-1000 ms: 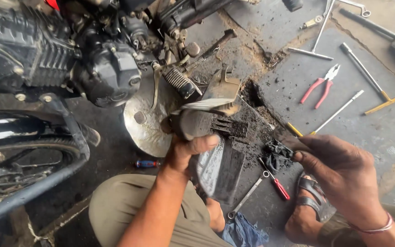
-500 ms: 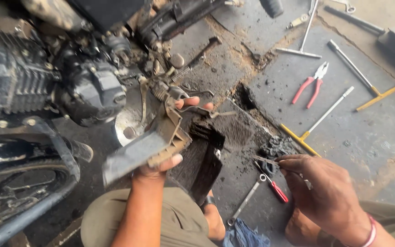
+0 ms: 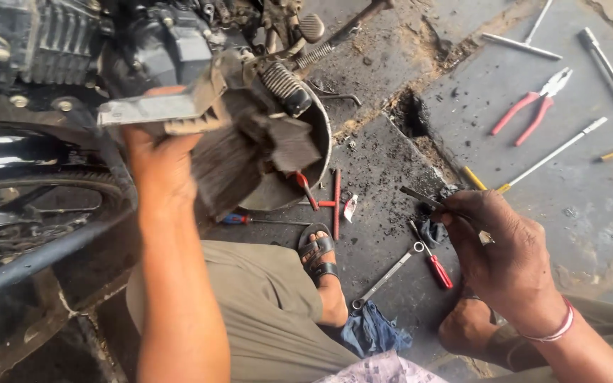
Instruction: Cleaning and repairing a motorcycle part by scraping off debris and dirt.
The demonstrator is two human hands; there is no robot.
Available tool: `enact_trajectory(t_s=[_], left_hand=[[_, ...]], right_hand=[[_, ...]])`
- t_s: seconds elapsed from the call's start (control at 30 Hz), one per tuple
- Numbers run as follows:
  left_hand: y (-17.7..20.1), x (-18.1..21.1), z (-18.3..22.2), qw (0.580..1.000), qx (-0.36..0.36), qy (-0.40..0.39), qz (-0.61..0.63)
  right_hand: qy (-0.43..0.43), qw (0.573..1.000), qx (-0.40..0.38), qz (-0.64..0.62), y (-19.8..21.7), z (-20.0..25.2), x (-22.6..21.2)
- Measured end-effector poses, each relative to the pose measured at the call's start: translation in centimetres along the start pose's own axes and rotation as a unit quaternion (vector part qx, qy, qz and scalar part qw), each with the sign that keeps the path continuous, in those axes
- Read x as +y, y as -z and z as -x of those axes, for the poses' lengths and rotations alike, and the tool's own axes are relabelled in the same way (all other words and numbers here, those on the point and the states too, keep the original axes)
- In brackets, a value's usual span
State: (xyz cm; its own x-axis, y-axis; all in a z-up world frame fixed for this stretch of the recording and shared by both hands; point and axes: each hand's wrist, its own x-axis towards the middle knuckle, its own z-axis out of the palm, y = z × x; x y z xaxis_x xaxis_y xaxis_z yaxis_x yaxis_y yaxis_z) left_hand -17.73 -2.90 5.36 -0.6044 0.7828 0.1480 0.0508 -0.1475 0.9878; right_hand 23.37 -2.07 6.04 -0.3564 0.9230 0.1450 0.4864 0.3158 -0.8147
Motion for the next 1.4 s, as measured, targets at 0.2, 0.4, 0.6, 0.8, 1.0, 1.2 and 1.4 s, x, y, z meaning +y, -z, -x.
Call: enact_trajectory(t_s=[0.2, 0.4, 0.6, 0.8, 1.0, 1.2, 1.4], left_hand=[[-4.6, -3.7, -3.1, 0.998, -0.043, -0.014, 0.054], [-6.1, -7.8, -3.9, 0.995, -0.078, -0.036, 0.059], [-6.5, -7.5, -3.8, 0.996, -0.038, -0.042, 0.067], [-6.0, -8.4, -2.6, 0.991, -0.061, -0.116, 0.020], [-5.6, -8.8, -1.7, 0.965, -0.026, -0.176, -0.193], [-5.7, -8.3, -1.6, 0.950, -0.034, -0.205, -0.233], [-7.8, -5.3, -1.5, 0.964, -0.018, -0.203, -0.173]], right_hand=[[-0.077, 0.994, -0.018, -0.074, -1.0, -1.0, 0.5], [-0.170, 0.973, -0.013, -0.154, -2.7, -3.3, 1.9], [-0.073, 0.992, 0.009, -0.103, -7.2, -6.2, 1.4], [0.070, 0.995, 0.067, 0.039, -10.2, -7.0, 0.0], [0.080, 0.993, 0.080, 0.037, -11.6, -6.9, 0.3], [0.095, 0.991, 0.065, 0.064, -12.0, -7.2, -0.3], [0.128, 0.982, 0.070, 0.117, -13.1, -7.8, 0.4]])
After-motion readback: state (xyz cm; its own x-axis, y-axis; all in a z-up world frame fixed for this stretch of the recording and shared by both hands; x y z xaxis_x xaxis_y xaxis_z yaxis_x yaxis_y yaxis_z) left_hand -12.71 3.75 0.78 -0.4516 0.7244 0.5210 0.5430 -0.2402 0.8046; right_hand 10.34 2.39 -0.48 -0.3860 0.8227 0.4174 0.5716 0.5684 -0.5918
